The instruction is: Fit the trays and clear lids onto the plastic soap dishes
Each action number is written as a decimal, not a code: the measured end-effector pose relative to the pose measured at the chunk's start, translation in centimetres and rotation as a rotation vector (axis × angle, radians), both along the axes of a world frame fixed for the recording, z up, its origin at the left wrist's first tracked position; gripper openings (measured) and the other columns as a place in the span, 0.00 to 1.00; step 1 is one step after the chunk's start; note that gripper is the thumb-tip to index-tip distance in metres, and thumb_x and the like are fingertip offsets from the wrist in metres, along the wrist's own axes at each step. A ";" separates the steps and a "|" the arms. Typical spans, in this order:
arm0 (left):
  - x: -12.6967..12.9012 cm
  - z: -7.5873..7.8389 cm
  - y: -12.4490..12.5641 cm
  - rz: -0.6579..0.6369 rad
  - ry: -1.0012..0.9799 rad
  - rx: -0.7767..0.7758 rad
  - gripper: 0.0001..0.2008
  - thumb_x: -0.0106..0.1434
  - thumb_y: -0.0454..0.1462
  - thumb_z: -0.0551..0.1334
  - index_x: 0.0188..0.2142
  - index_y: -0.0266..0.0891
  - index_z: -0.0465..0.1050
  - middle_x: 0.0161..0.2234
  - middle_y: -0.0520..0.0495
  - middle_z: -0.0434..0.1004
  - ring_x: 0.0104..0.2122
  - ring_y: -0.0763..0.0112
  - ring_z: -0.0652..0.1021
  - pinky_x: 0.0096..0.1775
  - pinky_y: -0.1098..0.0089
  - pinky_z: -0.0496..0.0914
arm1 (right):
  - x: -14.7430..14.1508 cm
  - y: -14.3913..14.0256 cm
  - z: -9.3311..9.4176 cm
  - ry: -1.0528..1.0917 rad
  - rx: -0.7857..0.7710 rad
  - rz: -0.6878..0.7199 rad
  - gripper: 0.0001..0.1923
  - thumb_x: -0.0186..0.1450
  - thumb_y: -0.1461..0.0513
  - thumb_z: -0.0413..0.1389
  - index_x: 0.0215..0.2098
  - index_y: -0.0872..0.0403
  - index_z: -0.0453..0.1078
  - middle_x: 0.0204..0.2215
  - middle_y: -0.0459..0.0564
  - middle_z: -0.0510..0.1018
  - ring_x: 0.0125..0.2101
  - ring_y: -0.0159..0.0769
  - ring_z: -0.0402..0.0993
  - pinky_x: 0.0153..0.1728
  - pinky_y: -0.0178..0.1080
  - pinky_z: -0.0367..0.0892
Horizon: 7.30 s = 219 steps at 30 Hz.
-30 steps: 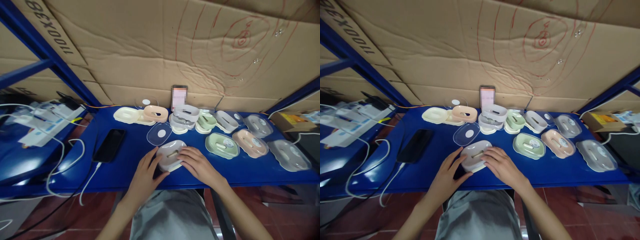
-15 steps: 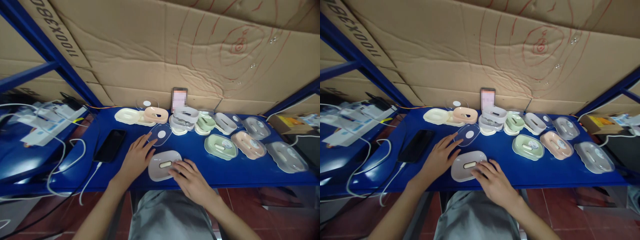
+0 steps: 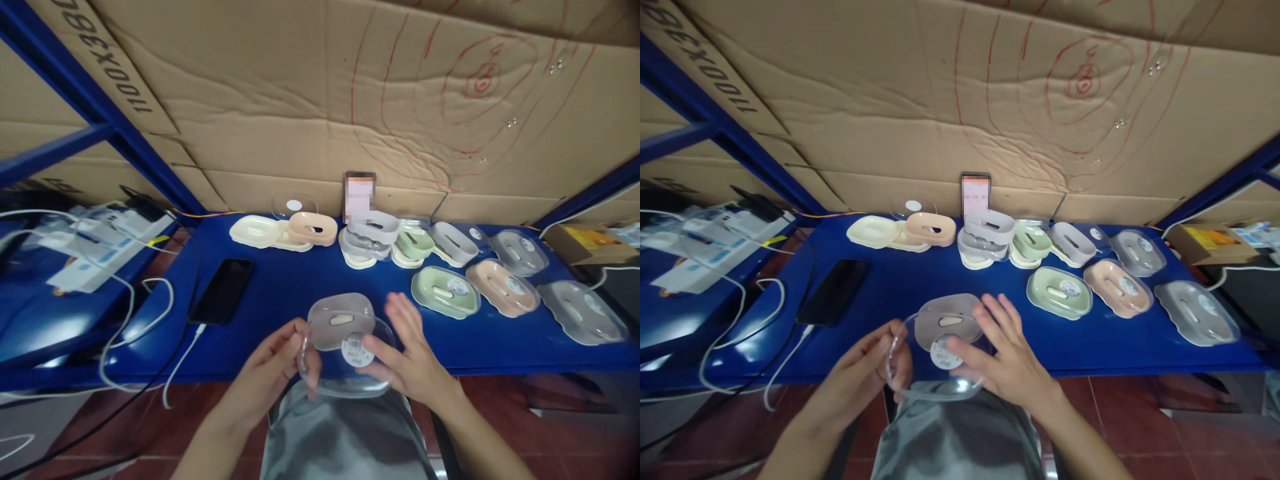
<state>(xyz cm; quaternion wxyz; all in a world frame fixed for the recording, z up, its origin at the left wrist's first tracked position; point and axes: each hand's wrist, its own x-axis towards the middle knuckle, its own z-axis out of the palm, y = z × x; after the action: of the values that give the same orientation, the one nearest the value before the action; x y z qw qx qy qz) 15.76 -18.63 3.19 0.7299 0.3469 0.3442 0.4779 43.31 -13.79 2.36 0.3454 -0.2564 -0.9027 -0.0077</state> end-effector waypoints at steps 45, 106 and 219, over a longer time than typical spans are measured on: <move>-0.1 -6.3 -0.4 0.357 1.391 0.838 0.29 0.76 0.43 0.64 0.72 0.50 0.61 0.71 0.37 0.67 0.67 0.51 0.75 0.60 0.54 0.79 | -1.1 5.4 -3.0 -0.368 -0.100 0.223 0.40 0.69 0.52 0.68 0.75 0.50 0.63 0.75 0.64 0.61 0.78 0.59 0.43 0.71 0.62 0.62; 3.7 -4.0 1.9 0.095 1.593 1.200 0.15 0.76 0.33 0.61 0.60 0.44 0.75 0.59 0.44 0.80 0.62 0.56 0.74 0.71 0.46 0.54 | 3.2 0.3 -3.3 -0.151 -0.323 -0.042 0.22 0.78 0.64 0.56 0.68 0.48 0.69 0.63 0.51 0.79 0.69 0.42 0.69 0.74 0.59 0.56; 1.3 -4.6 1.8 0.177 1.407 0.999 0.32 0.79 0.45 0.59 0.77 0.47 0.53 0.75 0.37 0.60 0.71 0.55 0.70 0.62 0.60 0.77 | 0.6 -0.1 -3.1 -0.245 -0.282 -0.218 0.33 0.79 0.55 0.54 0.79 0.49 0.53 0.78 0.60 0.53 0.76 0.55 0.52 0.69 0.61 0.66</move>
<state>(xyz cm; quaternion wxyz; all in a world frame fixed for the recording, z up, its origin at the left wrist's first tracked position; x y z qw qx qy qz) 17.03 -16.84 -1.41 0.0696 0.8139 0.4911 0.3025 43.91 -13.86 -0.71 0.1912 -0.3956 -0.8969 0.0501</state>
